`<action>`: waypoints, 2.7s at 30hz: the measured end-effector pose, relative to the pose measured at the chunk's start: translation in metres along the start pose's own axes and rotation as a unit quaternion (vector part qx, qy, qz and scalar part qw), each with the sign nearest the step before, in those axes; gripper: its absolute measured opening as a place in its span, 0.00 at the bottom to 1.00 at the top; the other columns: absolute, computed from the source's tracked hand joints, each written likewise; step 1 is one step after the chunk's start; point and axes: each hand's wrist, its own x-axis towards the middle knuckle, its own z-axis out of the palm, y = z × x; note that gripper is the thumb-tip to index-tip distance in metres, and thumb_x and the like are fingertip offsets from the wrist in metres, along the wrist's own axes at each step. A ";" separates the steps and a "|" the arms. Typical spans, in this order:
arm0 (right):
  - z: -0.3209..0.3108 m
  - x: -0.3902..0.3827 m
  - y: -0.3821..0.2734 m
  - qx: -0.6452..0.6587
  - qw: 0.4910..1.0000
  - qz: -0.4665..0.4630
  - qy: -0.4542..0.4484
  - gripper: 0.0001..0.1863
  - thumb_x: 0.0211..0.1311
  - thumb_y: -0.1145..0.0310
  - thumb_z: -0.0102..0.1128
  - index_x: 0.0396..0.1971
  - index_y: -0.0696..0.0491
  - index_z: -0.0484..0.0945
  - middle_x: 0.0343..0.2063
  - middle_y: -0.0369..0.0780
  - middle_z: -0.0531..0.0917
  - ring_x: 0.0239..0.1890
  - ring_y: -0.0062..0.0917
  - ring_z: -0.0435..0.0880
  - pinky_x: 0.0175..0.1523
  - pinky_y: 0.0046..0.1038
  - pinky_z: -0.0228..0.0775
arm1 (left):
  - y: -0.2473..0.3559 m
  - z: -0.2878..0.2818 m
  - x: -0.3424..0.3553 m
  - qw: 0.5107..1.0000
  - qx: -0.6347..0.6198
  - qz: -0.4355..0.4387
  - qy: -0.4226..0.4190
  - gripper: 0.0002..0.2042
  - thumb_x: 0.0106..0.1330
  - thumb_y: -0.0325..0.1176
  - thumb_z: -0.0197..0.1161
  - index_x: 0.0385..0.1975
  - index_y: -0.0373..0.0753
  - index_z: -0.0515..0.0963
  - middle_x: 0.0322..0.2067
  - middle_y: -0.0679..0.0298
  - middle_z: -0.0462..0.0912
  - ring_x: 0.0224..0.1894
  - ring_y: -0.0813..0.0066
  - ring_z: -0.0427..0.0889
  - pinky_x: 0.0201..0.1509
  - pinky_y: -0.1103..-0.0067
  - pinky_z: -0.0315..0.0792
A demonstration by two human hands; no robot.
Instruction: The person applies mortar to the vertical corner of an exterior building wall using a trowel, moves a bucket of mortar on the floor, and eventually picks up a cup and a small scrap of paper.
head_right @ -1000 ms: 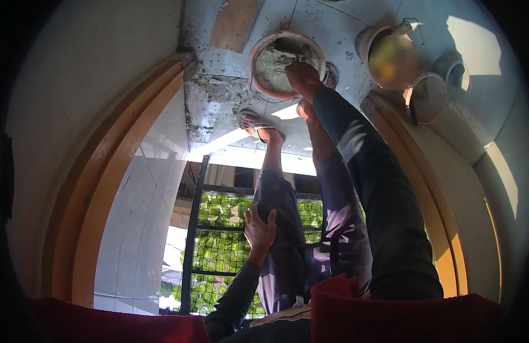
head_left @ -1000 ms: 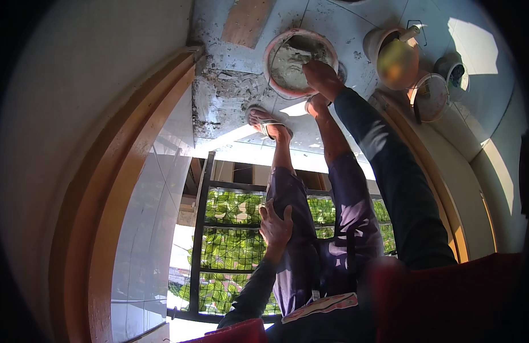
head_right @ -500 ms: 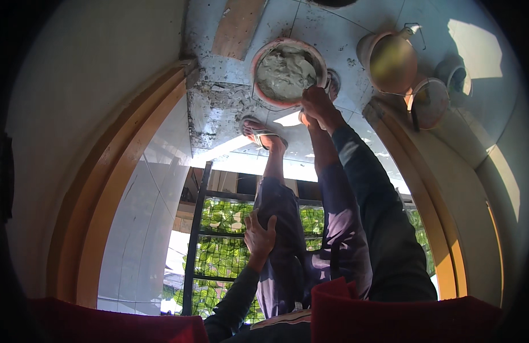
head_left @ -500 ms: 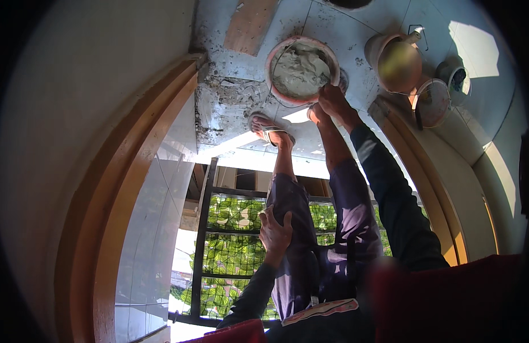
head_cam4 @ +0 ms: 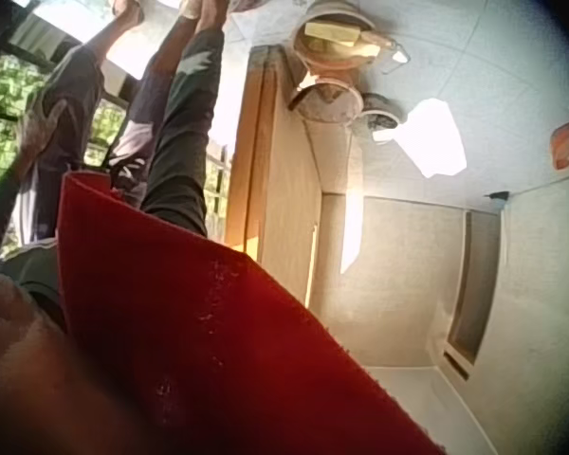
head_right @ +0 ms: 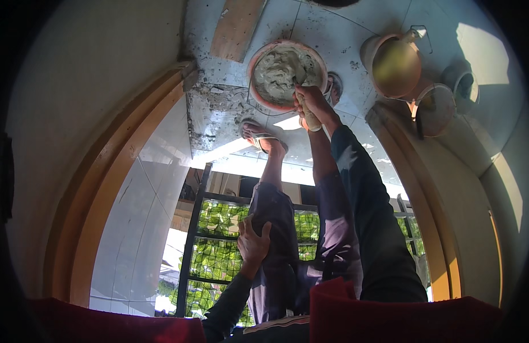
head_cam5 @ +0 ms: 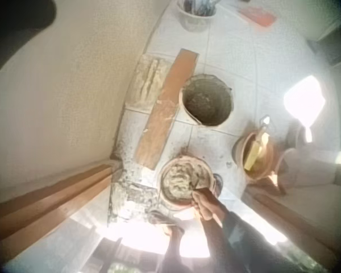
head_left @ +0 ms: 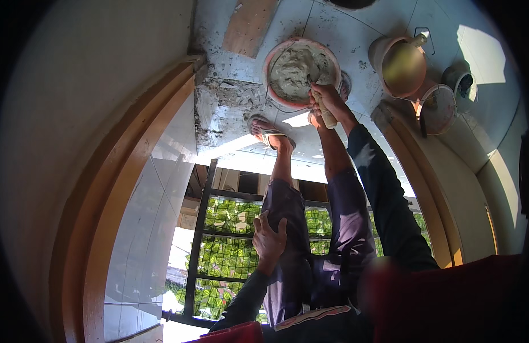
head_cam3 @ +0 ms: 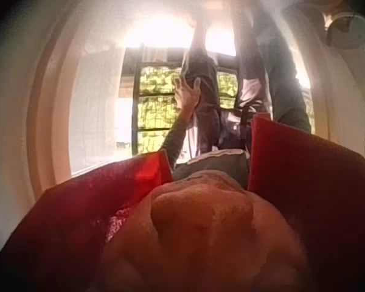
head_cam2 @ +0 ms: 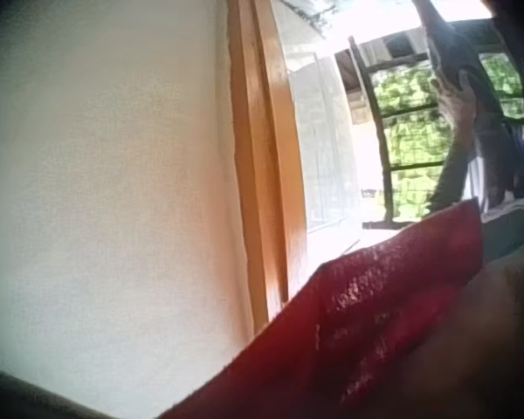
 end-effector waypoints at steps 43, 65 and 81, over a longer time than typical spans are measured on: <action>-0.018 -0.061 0.052 -0.664 0.714 -0.214 0.062 0.20 0.66 0.58 0.51 0.52 0.54 0.76 0.46 0.54 0.78 0.51 0.49 0.78 0.49 0.51 0.72 | 0.016 -0.012 0.006 0.998 0.064 -0.012 -0.012 0.34 0.62 0.55 0.61 0.60 0.36 0.65 0.52 0.43 0.72 0.51 0.37 0.76 0.54 0.51 0.70; 0.015 -0.492 0.227 -0.052 0.977 -0.095 0.183 0.36 0.71 0.40 0.43 0.56 0.60 0.76 0.57 0.52 0.77 0.56 0.38 0.80 0.58 0.33 0.73 | 0.038 -0.145 0.025 0.769 0.293 0.536 -0.189 0.16 0.66 0.45 0.61 0.34 0.36 0.83 0.33 0.52 0.86 0.34 0.60 0.85 0.37 0.69 0.77; 0.015 -0.574 0.289 0.023 0.834 -0.326 0.445 0.16 0.54 0.70 0.61 0.41 0.62 0.84 0.31 0.47 0.87 0.29 0.30 0.87 0.36 0.28 0.79 | 0.119 -0.252 -0.245 0.670 0.279 0.546 -0.419 0.25 0.57 0.36 0.71 0.55 0.38 0.75 0.50 0.61 0.78 0.55 0.70 0.76 0.63 0.73 0.68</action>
